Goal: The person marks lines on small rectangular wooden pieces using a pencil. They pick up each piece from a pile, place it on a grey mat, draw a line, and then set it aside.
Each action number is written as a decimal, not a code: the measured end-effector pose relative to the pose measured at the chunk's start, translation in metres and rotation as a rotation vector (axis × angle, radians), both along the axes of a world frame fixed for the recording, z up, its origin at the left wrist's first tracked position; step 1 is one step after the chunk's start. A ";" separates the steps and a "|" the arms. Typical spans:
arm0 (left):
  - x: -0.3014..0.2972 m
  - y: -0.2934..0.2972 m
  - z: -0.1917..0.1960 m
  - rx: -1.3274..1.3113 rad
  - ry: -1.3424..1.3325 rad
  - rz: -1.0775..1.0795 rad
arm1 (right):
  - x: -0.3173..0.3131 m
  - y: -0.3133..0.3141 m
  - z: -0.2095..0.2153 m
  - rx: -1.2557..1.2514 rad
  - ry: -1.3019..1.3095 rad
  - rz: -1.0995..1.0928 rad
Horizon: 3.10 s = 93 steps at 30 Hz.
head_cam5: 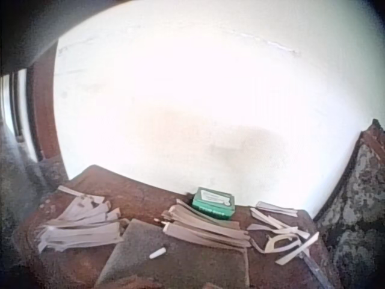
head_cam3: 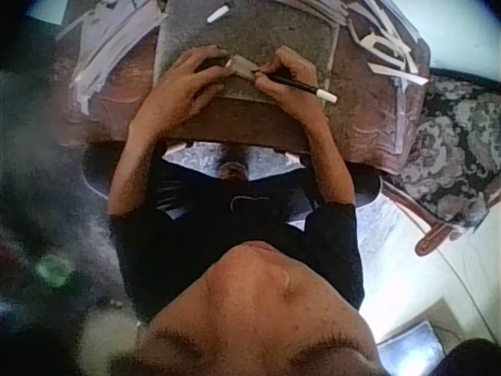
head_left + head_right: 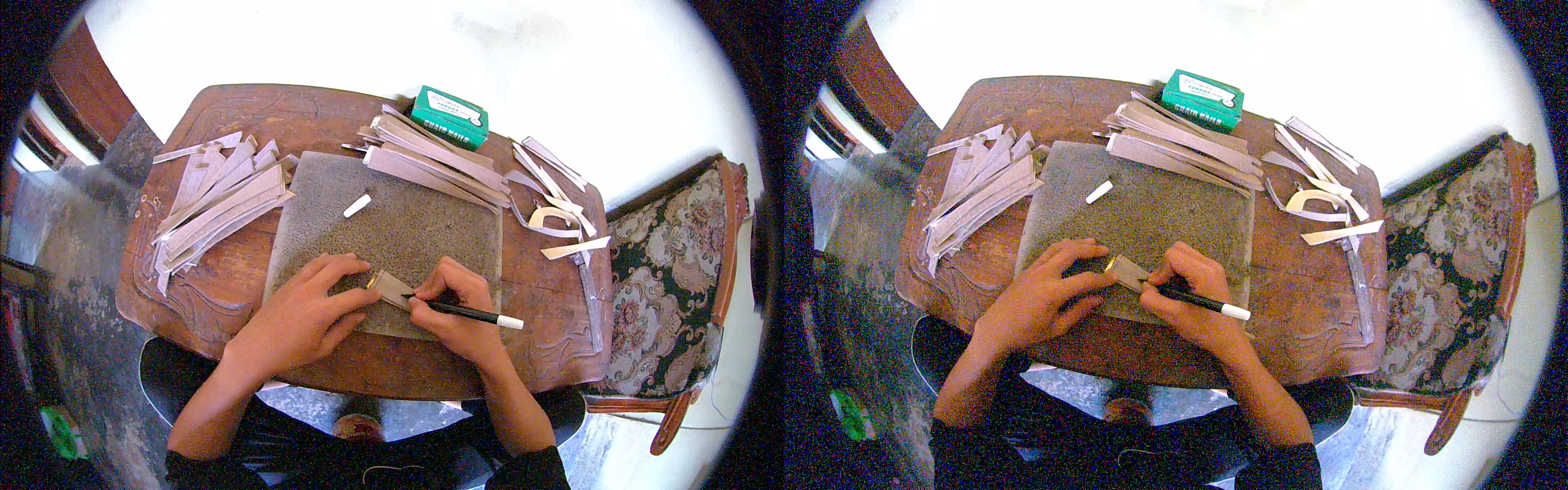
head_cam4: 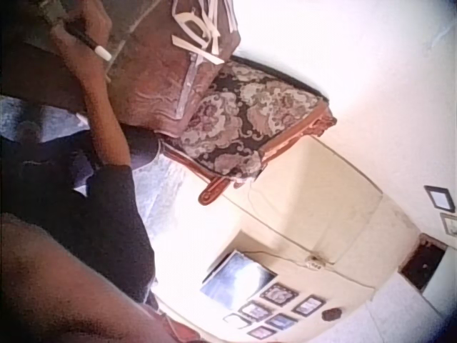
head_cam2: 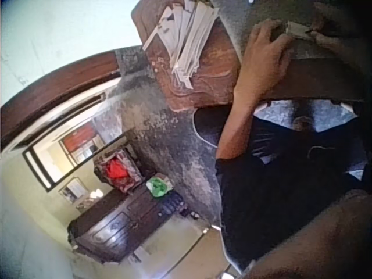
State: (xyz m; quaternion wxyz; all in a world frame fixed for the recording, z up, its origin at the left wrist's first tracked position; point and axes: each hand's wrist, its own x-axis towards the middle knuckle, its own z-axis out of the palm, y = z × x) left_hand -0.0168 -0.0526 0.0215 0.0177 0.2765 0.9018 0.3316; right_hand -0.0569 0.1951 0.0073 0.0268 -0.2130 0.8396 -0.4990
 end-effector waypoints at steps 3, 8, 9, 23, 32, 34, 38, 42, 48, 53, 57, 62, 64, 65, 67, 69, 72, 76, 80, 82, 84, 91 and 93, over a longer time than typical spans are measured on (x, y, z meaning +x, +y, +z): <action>0.000 0.000 -0.001 -0.001 0.011 -0.002 | 0.000 -0.001 0.002 -0.003 -0.002 -0.001; -0.001 0.000 -0.001 0.010 0.012 -0.005 | -0.001 -0.001 -0.004 -0.053 0.034 -0.019; -0.001 0.000 -0.001 0.009 0.018 -0.004 | -0.001 0.001 -0.007 -0.058 0.043 -0.022; 0.000 0.000 -0.005 0.052 0.083 0.003 | 0.008 0.012 -0.004 -0.057 -0.075 -0.057; 0.000 -0.001 -0.006 0.043 0.011 0.000 | 0.007 0.008 0.000 -0.005 -0.054 -0.058; 0.000 -0.001 -0.006 0.040 0.008 0.001 | 0.006 0.010 -0.005 -0.004 -0.032 -0.062; 0.000 0.000 -0.003 0.054 0.091 -0.002 | 0.006 0.009 0.000 -0.003 -0.036 -0.031; 0.000 0.001 -0.002 0.051 0.079 0.005 | 0.006 0.009 -0.001 0.002 -0.043 -0.041; 0.000 0.001 -0.002 0.041 0.076 0.014 | 0.006 0.008 0.001 0.022 -0.045 -0.043; 0.000 0.001 -0.001 0.037 0.083 0.015 | 0.005 0.009 -0.002 0.017 -0.052 -0.037; 0.000 0.003 -0.001 0.045 0.067 0.027 | 0.004 0.011 -0.003 0.027 -0.038 -0.030; 0.001 0.000 -0.002 0.022 0.000 0.026 | 0.005 0.009 -0.002 0.028 -0.034 -0.033; 0.002 0.000 -0.003 0.026 0.002 0.029 | 0.006 0.008 0.000 0.034 -0.036 -0.033; 0.002 0.000 -0.003 0.029 0.004 0.030 | 0.006 0.008 0.000 0.033 -0.040 -0.034; 0.002 0.001 -0.005 0.031 0.030 0.034 | 0.006 0.008 0.000 0.029 -0.048 -0.037; 0.003 0.003 -0.006 0.005 0.069 0.033 | 0.005 0.011 -0.004 -0.021 -0.055 -0.025; 0.006 0.010 -0.007 -0.067 0.132 0.016 | 0.003 0.015 -0.010 -0.123 -0.039 -0.045; 0.006 0.013 -0.007 -0.134 0.173 0.004 | 0.008 0.013 -0.002 -0.205 -0.020 -0.081; 0.007 0.015 -0.005 -0.130 0.173 0.000 | 0.010 0.018 0.003 -0.120 0.003 -0.016; 0.007 0.013 -0.003 -0.127 0.156 0.007 | 0.011 0.020 0.008 -0.130 0.024 0.008; 0.008 0.015 -0.004 -0.125 0.134 0.013 | 0.013 0.025 0.003 -0.107 0.029 -0.003; 0.007 0.015 -0.002 -0.136 0.103 -0.003 | 0.015 0.018 0.000 -0.085 0.113 -0.017; 0.007 0.015 -0.001 -0.137 0.108 -0.007 | 0.015 0.016 0.004 -0.065 0.084 -0.021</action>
